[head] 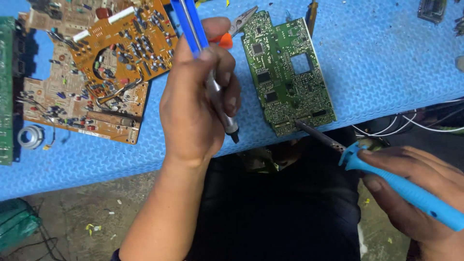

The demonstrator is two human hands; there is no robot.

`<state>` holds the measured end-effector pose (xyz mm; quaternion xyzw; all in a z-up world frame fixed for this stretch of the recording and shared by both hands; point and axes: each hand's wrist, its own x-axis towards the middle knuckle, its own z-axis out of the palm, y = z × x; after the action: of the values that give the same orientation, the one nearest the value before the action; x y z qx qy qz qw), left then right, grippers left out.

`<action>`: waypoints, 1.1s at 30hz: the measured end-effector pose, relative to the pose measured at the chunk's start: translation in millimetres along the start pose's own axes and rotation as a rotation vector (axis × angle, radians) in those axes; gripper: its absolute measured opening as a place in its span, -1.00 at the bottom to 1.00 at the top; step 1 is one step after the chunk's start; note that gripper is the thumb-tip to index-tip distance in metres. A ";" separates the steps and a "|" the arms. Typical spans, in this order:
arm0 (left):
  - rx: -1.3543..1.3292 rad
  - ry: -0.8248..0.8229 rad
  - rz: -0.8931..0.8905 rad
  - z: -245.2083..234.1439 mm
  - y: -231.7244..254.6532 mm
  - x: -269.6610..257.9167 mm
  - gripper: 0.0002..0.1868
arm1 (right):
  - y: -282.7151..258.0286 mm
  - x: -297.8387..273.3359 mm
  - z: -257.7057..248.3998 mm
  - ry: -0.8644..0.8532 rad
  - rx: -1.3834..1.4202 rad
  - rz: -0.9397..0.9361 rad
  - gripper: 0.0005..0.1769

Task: Desoldering electronic components from a printed circuit board using a soldering iron and a desoldering pump.

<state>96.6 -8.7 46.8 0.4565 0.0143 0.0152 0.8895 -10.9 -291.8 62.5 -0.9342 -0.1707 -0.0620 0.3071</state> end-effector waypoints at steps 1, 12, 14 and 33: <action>0.007 -0.002 0.002 8.6 5.6 1.2 -0.54 | -2.2 2.3 -1.8 0.005 0.006 -0.001 -0.67; -0.070 -0.037 -0.139 54.0 36.8 7.9 -0.41 | 6.0 10.3 -10.0 -0.025 0.096 -0.114 -0.65; -0.075 -0.054 -0.152 53.4 34.4 10.4 -0.41 | 8.3 9.1 -10.7 -0.016 0.093 -0.128 -0.64; -0.292 -0.049 0.135 30.8 -53.7 30.8 -0.69 | 22.2 6.1 -14.8 -0.085 0.067 -0.075 -0.58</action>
<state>129.3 -63.8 20.7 0.3227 -0.0404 0.0659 0.9433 2.5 -315.6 63.4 -0.9182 -0.2202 -0.0279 0.3282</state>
